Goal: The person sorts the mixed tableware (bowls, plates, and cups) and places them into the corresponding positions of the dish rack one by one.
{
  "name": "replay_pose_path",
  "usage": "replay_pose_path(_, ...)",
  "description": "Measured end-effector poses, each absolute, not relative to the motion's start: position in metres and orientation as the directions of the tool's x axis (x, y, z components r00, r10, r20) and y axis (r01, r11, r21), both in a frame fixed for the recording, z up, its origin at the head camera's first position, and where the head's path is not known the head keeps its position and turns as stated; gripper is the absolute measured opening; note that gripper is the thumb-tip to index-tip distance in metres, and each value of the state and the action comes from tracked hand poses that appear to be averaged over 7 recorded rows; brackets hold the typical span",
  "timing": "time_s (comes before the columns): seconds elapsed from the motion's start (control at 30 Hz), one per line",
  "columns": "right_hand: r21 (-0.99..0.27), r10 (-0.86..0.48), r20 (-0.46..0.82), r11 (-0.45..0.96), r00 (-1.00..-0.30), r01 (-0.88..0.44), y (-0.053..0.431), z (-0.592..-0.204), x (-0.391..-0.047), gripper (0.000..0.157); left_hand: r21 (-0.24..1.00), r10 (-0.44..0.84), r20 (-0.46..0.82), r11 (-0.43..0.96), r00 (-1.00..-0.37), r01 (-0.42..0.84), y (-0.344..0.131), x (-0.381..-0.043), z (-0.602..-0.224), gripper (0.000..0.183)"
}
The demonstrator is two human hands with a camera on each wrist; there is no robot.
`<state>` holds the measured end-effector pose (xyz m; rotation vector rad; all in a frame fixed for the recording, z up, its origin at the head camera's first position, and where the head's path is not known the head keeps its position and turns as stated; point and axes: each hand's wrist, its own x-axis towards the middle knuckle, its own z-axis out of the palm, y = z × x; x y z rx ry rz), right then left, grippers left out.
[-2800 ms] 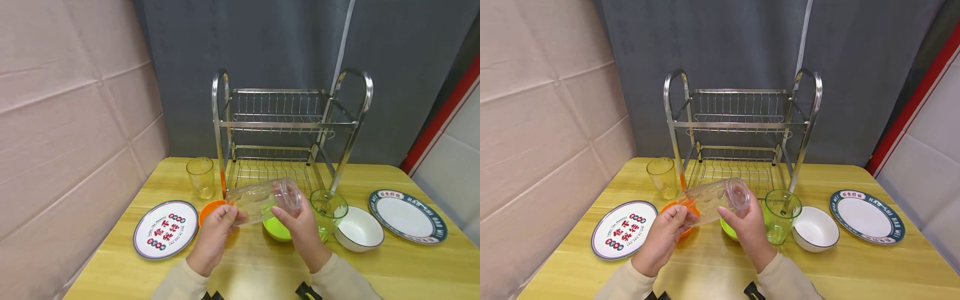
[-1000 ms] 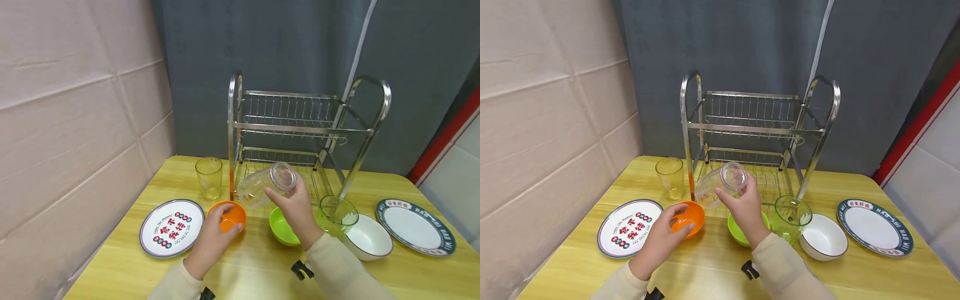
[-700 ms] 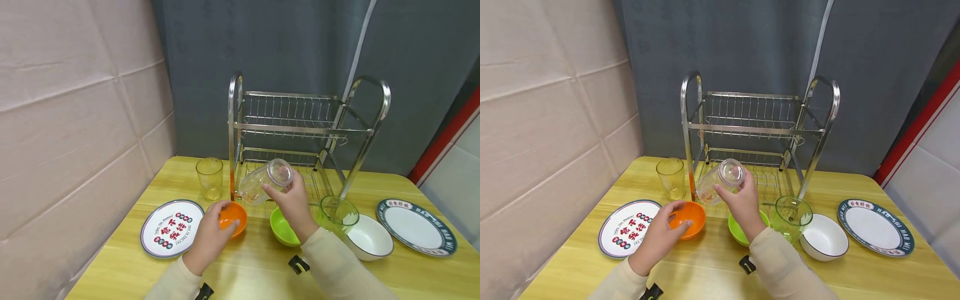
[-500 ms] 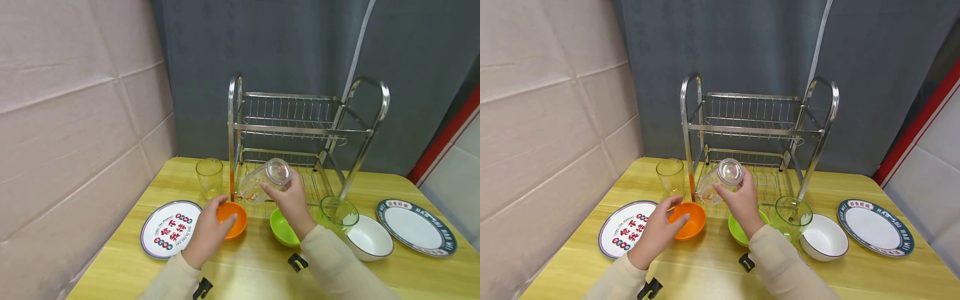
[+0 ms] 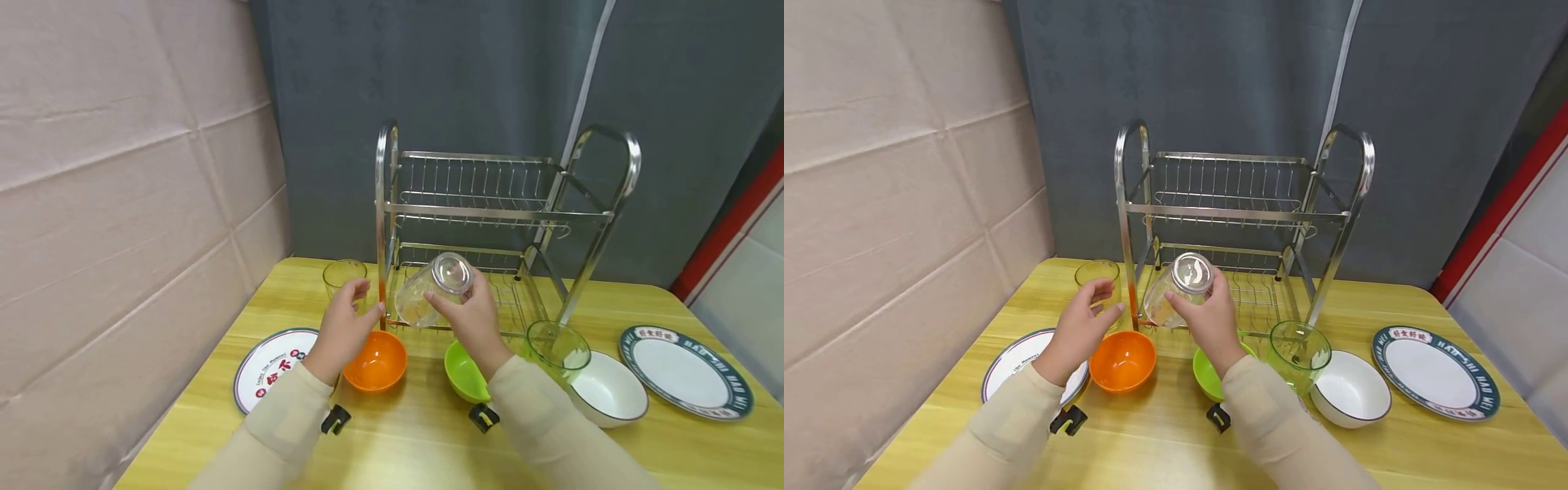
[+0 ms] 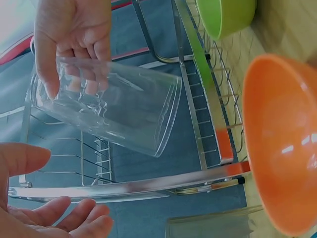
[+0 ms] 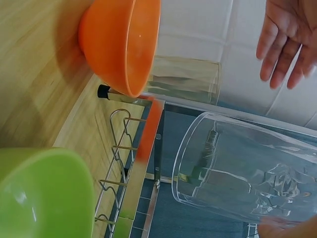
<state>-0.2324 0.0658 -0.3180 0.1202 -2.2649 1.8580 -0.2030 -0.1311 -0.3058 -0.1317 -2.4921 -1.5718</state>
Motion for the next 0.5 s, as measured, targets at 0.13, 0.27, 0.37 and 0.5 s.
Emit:
replay_pose_path(0.13,-0.956,0.067,0.217,0.217,-0.974,-0.198,0.065,-0.317,-0.235,0.082,0.884,-0.023,0.197,0.438,-0.98,0.167,-0.131,-0.213,-0.299,0.053)
replay_pose_path(0.27,-0.954,0.064,0.225,0.219,-0.972,-0.206,0.063,-0.316,-0.24,0.082,0.876,-0.027,0.196,0.454,-0.98,0.163,-0.13,-0.222,-0.294,0.053)
replay_pose_path(0.37,-0.953,0.06,0.23,0.217,-0.971,-0.213,0.062,-0.315,-0.243,0.081,0.875,-0.039,0.188,0.46,-0.981,0.149,-0.127,-0.228,-0.289,0.053)
replay_pose_path(0.5,-0.951,0.056,0.231,0.223,-0.971,-0.214,0.061,-0.315,-0.247,0.082,0.877,-0.047,0.185,0.459,-0.982,0.143,-0.124,-0.235,-0.285,0.053)
